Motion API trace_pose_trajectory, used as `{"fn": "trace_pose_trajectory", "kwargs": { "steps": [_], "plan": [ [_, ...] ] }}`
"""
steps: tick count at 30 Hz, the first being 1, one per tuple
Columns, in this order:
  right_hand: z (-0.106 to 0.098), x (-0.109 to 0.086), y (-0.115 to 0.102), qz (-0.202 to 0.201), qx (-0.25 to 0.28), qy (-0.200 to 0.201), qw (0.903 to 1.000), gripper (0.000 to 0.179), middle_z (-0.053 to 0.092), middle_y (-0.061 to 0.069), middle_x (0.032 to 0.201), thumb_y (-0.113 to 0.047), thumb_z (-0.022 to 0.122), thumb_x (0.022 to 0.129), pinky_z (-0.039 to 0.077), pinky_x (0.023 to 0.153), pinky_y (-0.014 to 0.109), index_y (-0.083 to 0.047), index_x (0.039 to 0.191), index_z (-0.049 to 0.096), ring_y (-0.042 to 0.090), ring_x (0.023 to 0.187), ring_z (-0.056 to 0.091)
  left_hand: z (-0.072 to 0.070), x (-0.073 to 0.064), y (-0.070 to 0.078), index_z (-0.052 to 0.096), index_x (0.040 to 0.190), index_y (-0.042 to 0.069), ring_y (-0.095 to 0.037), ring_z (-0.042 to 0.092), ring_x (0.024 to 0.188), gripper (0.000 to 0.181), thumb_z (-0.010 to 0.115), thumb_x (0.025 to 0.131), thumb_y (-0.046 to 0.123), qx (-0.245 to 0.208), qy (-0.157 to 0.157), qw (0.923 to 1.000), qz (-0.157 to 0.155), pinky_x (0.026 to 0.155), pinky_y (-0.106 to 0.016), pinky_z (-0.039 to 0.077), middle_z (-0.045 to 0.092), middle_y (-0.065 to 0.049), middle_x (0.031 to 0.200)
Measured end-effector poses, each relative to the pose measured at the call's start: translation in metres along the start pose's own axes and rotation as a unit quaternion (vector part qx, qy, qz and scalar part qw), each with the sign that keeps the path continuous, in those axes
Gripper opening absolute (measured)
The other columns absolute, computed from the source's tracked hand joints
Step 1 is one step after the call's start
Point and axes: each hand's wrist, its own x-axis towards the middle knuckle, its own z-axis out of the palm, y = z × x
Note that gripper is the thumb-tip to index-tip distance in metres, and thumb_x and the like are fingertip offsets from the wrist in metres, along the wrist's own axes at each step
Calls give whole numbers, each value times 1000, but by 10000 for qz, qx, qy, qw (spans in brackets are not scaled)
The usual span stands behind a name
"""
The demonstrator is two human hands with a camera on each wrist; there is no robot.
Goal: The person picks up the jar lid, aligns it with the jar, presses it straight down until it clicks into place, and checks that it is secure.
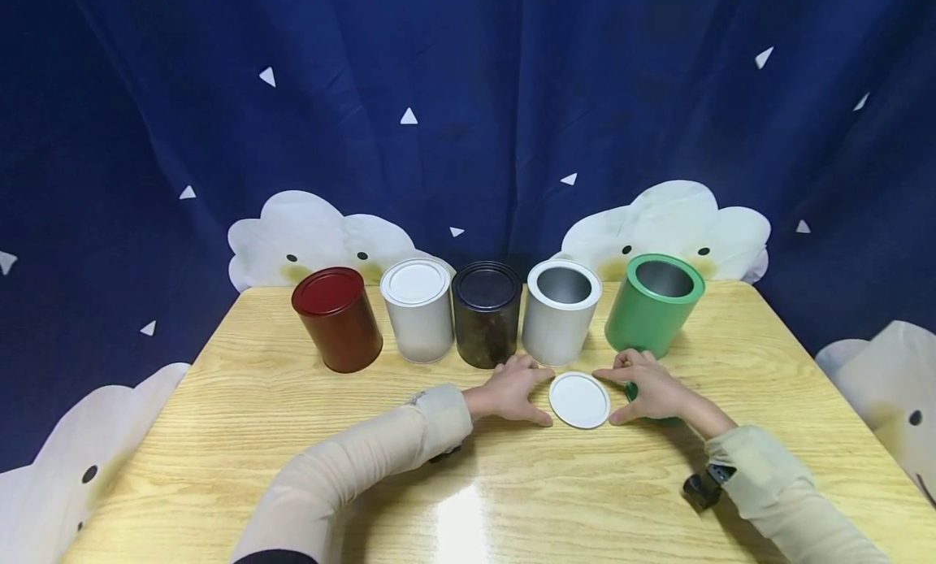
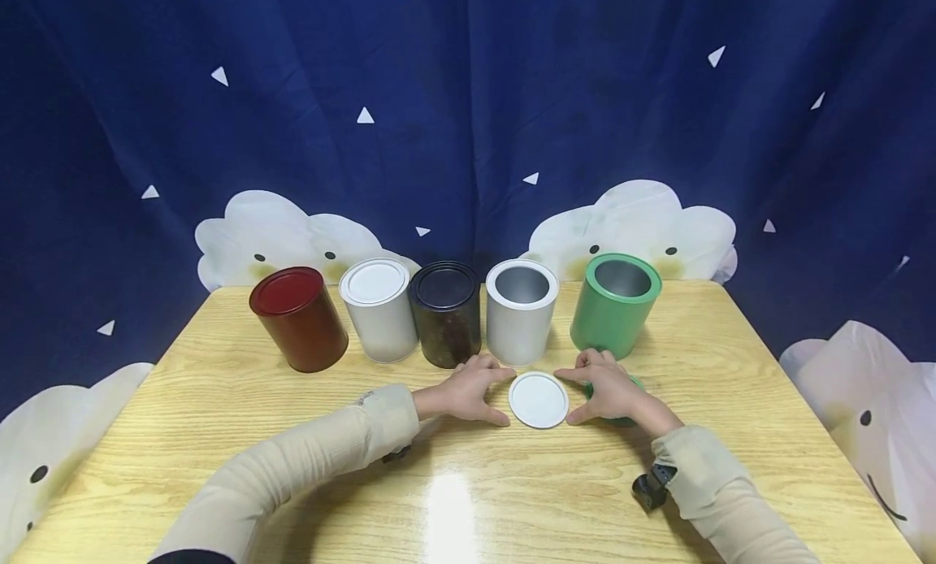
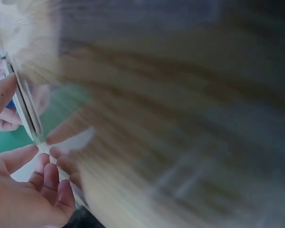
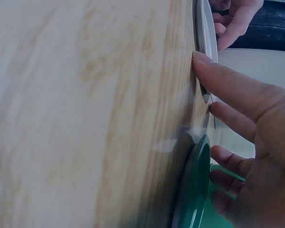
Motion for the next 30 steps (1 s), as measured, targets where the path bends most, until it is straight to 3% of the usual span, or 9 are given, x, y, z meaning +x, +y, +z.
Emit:
{"fn": "trace_pose_trajectory", "kwargs": {
  "steps": [11, 21, 30],
  "plan": [
    [2, 1, -1, -147, -31, 116, 9998, 69, 44, 7, 97, -37, 84, 56, 27, 66, 31, -10, 116, 64, 22, 82, 32, 4, 7, 7, 53, 129, 21, -17, 40, 94, 66, 69, 73, 52, 484, 10, 9988, -124, 73, -27, 33, 46, -1, 108],
    [3, 5, -4, -198, 87, 62, 9997, 69, 44, 7, 97, -36, 84, 56, 30, 67, 31, -6, 116, 63, 23, 83, 33, 3, 11, 11, 62, 109, 21, -16, 43, 84, 53, 67, 71, 57, 957, 121, 9953, -53, 64, -26, 36, 47, 0, 93],
    [-2, 4, -4, -103, 327, -88, 9994, 71, 44, 8, 101, -36, 84, 57, 32, 70, 33, -5, 117, 62, 24, 87, 33, 5, 9, 11, 62, 106, 18, -17, 45, 86, 51, 66, 73, 56, 917, 295, 9953, 107, 67, -26, 37, 50, -1, 93]
  ]
}}
